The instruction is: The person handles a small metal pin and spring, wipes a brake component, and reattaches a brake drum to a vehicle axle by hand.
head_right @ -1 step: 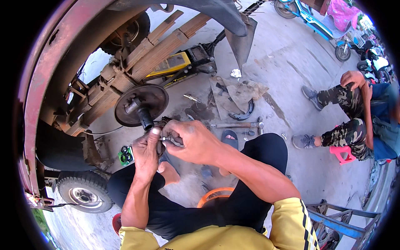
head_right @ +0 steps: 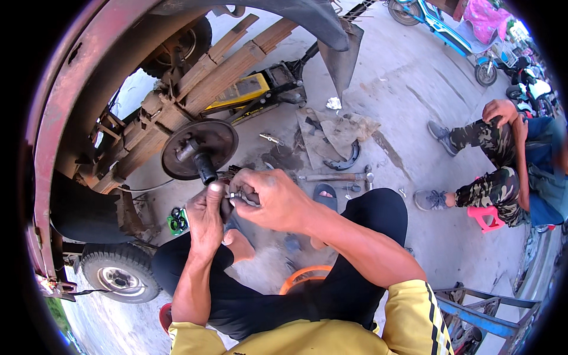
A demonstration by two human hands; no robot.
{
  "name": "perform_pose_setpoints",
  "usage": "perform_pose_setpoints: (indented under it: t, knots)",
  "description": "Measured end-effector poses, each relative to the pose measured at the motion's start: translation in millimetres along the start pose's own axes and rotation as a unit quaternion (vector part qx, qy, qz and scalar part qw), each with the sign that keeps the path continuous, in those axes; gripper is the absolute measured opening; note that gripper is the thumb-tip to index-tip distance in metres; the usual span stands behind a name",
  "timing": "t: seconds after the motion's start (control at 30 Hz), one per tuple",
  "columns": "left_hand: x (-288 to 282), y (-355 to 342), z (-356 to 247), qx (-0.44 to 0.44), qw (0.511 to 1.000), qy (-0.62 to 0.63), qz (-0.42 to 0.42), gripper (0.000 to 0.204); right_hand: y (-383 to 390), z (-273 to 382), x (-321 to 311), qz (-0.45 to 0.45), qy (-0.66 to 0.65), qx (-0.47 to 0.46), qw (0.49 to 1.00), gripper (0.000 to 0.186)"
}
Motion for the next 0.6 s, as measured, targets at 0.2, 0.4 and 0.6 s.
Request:
perform_pose_setpoints:
  t: [0.2, 0.4, 0.6]
  knots:
    - [4, 10, -16, 0.098, 0.993, -0.068, 0.026, 0.022, 1, -2, -3, -0.033, -0.008, -0.020, 0.999, 0.024]
    - [6, 8, -19, 0.155, 0.969, -0.184, -0.056, 0.023, 1, 3, 1, -0.035, 0.008, -0.042, 0.998, 0.024]
    - [0, 2, -9, 0.019, 0.998, -0.063, 0.011, 0.030, 2, 0, -1, -0.044, -0.004, -0.035, 0.998, 0.024]
Point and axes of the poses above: each hand's wrist, its own y-axis away from the middle knuckle, its own x-axis out of the palm, z = x × y, the point moved 7 cm from there along -y, towards the middle knuckle, and after that the axes turned 14 degrees about -x, right-handed, at the moved point
